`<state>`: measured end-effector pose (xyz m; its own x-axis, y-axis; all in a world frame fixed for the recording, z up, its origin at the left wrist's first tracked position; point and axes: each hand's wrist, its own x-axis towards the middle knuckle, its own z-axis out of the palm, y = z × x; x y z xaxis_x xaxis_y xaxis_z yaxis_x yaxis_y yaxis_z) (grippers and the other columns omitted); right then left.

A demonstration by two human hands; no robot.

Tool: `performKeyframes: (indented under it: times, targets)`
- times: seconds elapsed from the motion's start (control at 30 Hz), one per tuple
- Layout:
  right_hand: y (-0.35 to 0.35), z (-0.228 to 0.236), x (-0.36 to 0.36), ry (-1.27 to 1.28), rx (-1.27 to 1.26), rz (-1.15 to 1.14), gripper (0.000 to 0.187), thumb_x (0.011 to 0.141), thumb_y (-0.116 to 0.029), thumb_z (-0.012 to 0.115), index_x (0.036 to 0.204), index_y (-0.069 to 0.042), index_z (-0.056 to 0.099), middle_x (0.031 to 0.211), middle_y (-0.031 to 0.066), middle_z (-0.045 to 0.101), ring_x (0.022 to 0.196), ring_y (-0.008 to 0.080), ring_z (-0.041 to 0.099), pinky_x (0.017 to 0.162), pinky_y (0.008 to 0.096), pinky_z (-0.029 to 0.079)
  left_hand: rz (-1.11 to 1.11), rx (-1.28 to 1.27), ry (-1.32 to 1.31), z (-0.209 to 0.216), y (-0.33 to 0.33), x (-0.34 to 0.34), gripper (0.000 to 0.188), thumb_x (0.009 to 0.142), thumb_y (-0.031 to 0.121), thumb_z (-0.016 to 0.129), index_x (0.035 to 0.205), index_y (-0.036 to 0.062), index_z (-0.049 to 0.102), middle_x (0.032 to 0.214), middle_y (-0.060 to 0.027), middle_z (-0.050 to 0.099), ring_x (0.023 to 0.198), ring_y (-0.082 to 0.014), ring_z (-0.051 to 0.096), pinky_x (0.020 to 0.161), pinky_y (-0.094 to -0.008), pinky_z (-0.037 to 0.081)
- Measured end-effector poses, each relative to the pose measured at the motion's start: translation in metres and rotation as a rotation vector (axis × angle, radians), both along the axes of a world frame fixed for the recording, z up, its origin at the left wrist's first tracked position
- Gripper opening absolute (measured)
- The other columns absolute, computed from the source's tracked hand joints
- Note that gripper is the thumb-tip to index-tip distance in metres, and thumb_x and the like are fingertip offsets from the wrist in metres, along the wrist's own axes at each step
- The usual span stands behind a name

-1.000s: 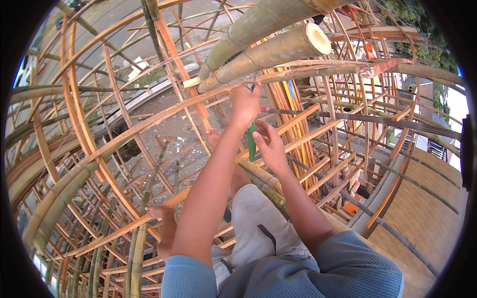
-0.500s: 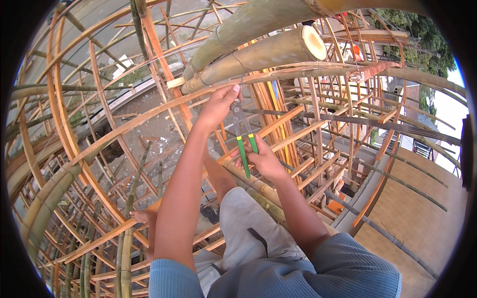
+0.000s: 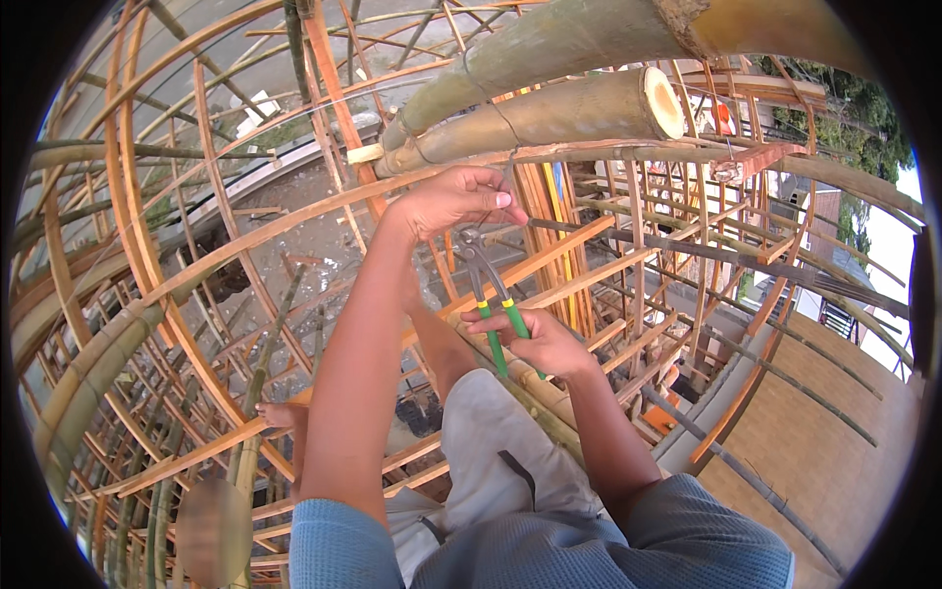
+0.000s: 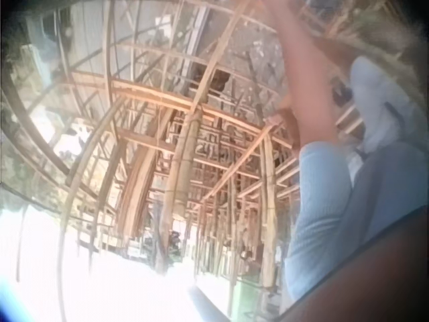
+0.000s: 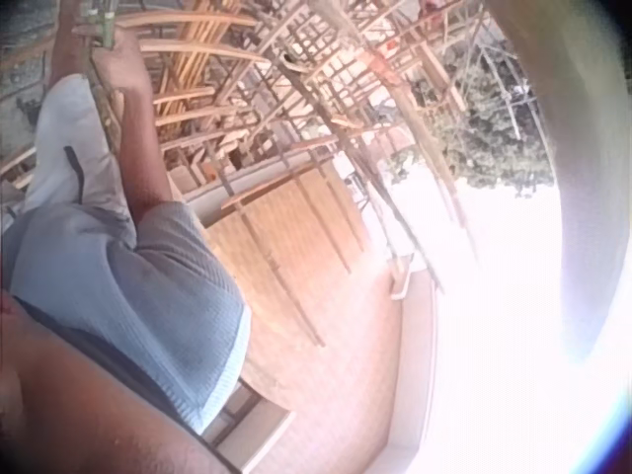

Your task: The person is assembling a bamboo scaffolding structure. They secure bamboo poles using wire and pliers, then climb the structure to position additional bamboo pieces and retrieve a bucket.

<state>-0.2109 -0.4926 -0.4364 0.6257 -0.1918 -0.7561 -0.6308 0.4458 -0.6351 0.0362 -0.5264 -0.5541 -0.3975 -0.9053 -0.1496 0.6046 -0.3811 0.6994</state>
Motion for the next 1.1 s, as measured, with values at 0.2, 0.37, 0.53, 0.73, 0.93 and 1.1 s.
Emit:
performKeyframes:
  times: [0.2, 0.37, 0.53, 0.73, 0.93, 1.1]
  targets:
    - [-0.012, 0.039, -0.024, -0.063, 0.019, -0.172, 0.064, 0.078, 0.013, 0.041, 0.137, 0.001, 0.063, 0.16, 0.0166, 0.044, 0.147, 0.0255, 0.044, 0.118, 0.0389, 0.037, 0.252, 0.016, -0.428, -0.006, -0.001, -0.018, 0.026, 0.103, 0.019, 0.063, 0.123, 0.0033, 0.068, 0.097, -0.0064, 0.074, 0.091, -0.0165, 0.071, 0.077, -0.0349, 0.056]
    - [-0.036, 0.012, 0.005, 0.238, -0.897, 0.083, 0.071, 0.076, 0.012, 0.044, 0.146, 0.001, 0.054, 0.165, 0.0208, 0.033, 0.147, 0.0369, 0.043, 0.119, 0.0426, 0.035, 0.788, -0.164, -1.186, 0.0, 0.01, -0.056, 0.025, 0.096, 0.012, 0.065, 0.12, 0.0048, 0.069, 0.095, -0.0145, 0.073, 0.085, -0.0309, 0.072, 0.073, -0.042, 0.055]
    - [-0.032, -0.028, 0.024, 0.239, -1.116, 0.089, 0.065, 0.077, 0.01, 0.049, 0.142, 0.015, 0.048, 0.166, 0.0268, 0.024, 0.152, 0.0445, 0.027, 0.122, 0.0478, 0.028, 0.839, -0.057, -1.241, 0.008, 0.011, -0.071, 0.022, 0.093, 0.01, 0.066, 0.114, 0.0036, 0.071, 0.095, -0.0172, 0.071, 0.082, -0.0387, 0.069, 0.069, -0.0462, 0.054]
    - [-0.03, -0.042, 0.033, 0.271, -1.275, 0.157, 0.064, 0.077, 0.011, 0.051, 0.14, 0.017, 0.049, 0.162, 0.0303, 0.028, 0.146, 0.0457, 0.035, 0.118, 0.0483, 0.034, 0.866, -0.026, -1.212, 0.008, 0.013, -0.073, 0.021, 0.093, 0.012, 0.067, 0.111, 0.0029, 0.071, 0.092, -0.0164, 0.07, 0.082, -0.0389, 0.068, 0.069, -0.0476, 0.054]
    - [-0.015, -0.058, 0.03, 0.324, -1.296, 0.055, 0.056, 0.077, 0.011, 0.055, 0.132, 0.013, 0.054, 0.143, 0.028, 0.047, 0.127, 0.0433, 0.052, 0.105, 0.048, 0.044, 0.899, -0.027, -1.158, 0.004, 0.017, -0.076, 0.025, 0.096, 0.012, 0.065, 0.12, 0.0035, 0.07, 0.091, -0.016, 0.066, 0.081, -0.0381, 0.065, 0.07, -0.0458, 0.052]
    - [0.01, -0.083, 0.05, 0.268, -1.03, -0.503, 0.031, 0.083, 0.009, 0.055, 0.114, 0.006, 0.056, 0.108, 0.0142, 0.06, 0.094, 0.0248, 0.061, 0.084, 0.0375, 0.05, 0.817, -0.079, -0.872, -0.007, 0.028, -0.068, 0.033, 0.102, 0.018, 0.06, 0.132, 0.004, 0.066, 0.094, -0.0147, 0.06, 0.084, -0.03, 0.061, 0.075, -0.0378, 0.05]
